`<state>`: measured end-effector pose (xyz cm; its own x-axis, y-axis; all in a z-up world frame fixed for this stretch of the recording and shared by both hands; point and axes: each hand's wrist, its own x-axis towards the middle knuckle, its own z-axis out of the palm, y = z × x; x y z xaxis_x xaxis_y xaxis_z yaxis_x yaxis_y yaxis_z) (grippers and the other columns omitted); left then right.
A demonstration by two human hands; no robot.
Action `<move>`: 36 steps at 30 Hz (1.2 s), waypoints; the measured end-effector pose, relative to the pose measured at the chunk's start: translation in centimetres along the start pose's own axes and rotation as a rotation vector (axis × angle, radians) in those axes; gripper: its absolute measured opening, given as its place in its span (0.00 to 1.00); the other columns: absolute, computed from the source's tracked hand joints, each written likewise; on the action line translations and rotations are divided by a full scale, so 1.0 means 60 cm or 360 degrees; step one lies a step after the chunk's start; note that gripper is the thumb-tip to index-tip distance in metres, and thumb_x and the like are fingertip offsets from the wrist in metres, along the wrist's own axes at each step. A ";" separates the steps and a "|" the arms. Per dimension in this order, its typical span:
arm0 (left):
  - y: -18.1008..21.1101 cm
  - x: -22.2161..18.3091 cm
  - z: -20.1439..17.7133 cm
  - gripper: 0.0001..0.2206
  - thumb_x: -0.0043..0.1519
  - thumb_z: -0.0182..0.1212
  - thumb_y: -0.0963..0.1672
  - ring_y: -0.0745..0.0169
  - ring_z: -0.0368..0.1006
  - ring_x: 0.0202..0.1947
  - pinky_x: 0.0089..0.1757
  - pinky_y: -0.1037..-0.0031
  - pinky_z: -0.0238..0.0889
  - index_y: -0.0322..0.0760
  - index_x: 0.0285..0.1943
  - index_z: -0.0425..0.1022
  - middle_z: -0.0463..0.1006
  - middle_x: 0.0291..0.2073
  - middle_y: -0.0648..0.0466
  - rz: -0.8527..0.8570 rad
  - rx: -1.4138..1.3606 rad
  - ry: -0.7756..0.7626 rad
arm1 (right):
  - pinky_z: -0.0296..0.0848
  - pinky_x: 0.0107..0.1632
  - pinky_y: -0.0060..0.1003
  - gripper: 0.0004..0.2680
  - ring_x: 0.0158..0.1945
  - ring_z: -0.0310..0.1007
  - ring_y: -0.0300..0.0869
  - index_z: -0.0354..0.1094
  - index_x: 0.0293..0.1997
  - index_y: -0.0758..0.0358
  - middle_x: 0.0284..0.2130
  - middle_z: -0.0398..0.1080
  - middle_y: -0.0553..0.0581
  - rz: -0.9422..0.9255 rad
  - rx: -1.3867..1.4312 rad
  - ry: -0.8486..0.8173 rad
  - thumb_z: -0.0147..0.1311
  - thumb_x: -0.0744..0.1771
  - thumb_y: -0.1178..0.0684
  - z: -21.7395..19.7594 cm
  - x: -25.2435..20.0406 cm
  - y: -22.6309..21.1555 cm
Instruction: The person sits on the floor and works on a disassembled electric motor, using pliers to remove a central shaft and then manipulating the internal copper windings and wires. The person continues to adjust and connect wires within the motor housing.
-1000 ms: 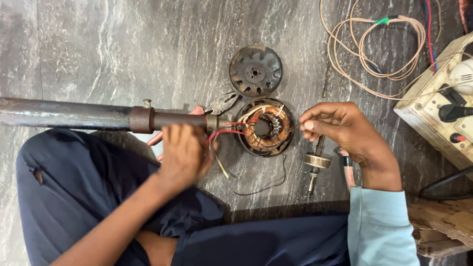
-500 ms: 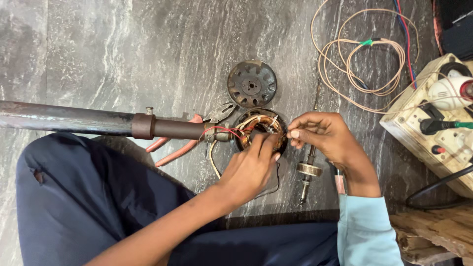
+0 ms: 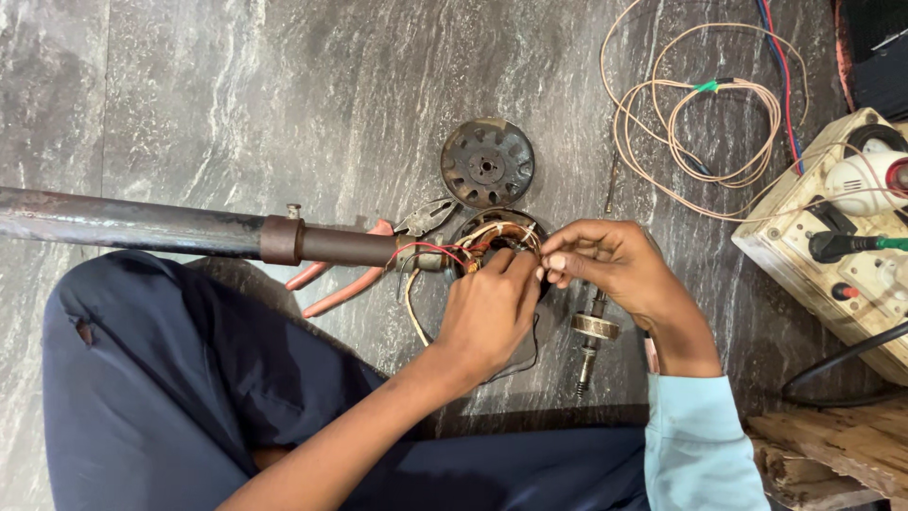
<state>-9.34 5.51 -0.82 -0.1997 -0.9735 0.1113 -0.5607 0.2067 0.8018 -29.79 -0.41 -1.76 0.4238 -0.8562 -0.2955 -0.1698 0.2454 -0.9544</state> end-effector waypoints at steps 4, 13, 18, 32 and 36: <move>-0.002 -0.004 0.002 0.04 0.63 0.57 0.40 0.33 0.75 0.29 0.32 0.51 0.68 0.30 0.40 0.71 0.76 0.33 0.40 0.0029 -0.0036 0.0026 | 0.76 0.39 0.32 0.04 0.35 0.77 0.37 0.77 0.43 0.69 0.31 0.78 0.57 -0.0051 -0.0128 0.0053 0.59 0.67 0.60 -0.007 0.002 0.017; 0.002 -0.014 -0.002 0.05 0.65 0.55 0.40 0.36 0.75 0.29 0.32 0.54 0.68 0.31 0.44 0.74 0.75 0.34 0.42 0.0064 -0.0092 0.0045 | 0.77 0.41 0.40 0.06 0.36 0.80 0.48 0.76 0.46 0.67 0.36 0.78 0.61 0.0112 -0.1105 0.1257 0.61 0.67 0.57 -0.045 0.035 0.060; 0.008 -0.010 -0.006 0.07 0.67 0.55 0.41 0.40 0.76 0.31 0.34 0.56 0.69 0.32 0.47 0.76 0.74 0.37 0.43 0.0074 -0.0199 0.0056 | 0.75 0.39 0.50 0.10 0.37 0.78 0.60 0.77 0.42 0.68 0.40 0.76 0.70 -0.0071 -0.1815 0.1225 0.67 0.62 0.55 -0.043 0.053 0.094; 0.002 -0.021 -0.001 0.05 0.66 0.59 0.41 0.42 0.77 0.33 0.36 0.60 0.70 0.32 0.46 0.74 0.77 0.38 0.45 0.0124 -0.0367 -0.0023 | 0.73 0.44 0.59 0.20 0.47 0.74 0.64 0.70 0.51 0.71 0.46 0.71 0.74 -0.0182 -0.1963 0.1058 0.67 0.59 0.51 -0.003 0.060 0.048; 0.001 -0.037 0.018 0.04 0.64 0.62 0.40 0.44 0.78 0.36 0.38 0.62 0.72 0.33 0.45 0.73 0.75 0.41 0.45 0.0389 -0.0146 -0.0067 | 0.73 0.47 0.55 0.09 0.49 0.72 0.62 0.69 0.47 0.69 0.44 0.71 0.69 -0.0117 -0.1811 0.0858 0.59 0.64 0.59 0.010 0.063 0.048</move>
<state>-9.83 7.76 -1.63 -0.3544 -0.8904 0.2856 -0.4166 0.4238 0.8043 -28.12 -2.64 -5.66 0.0945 -0.9933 0.0670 -0.9434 -0.1109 -0.3126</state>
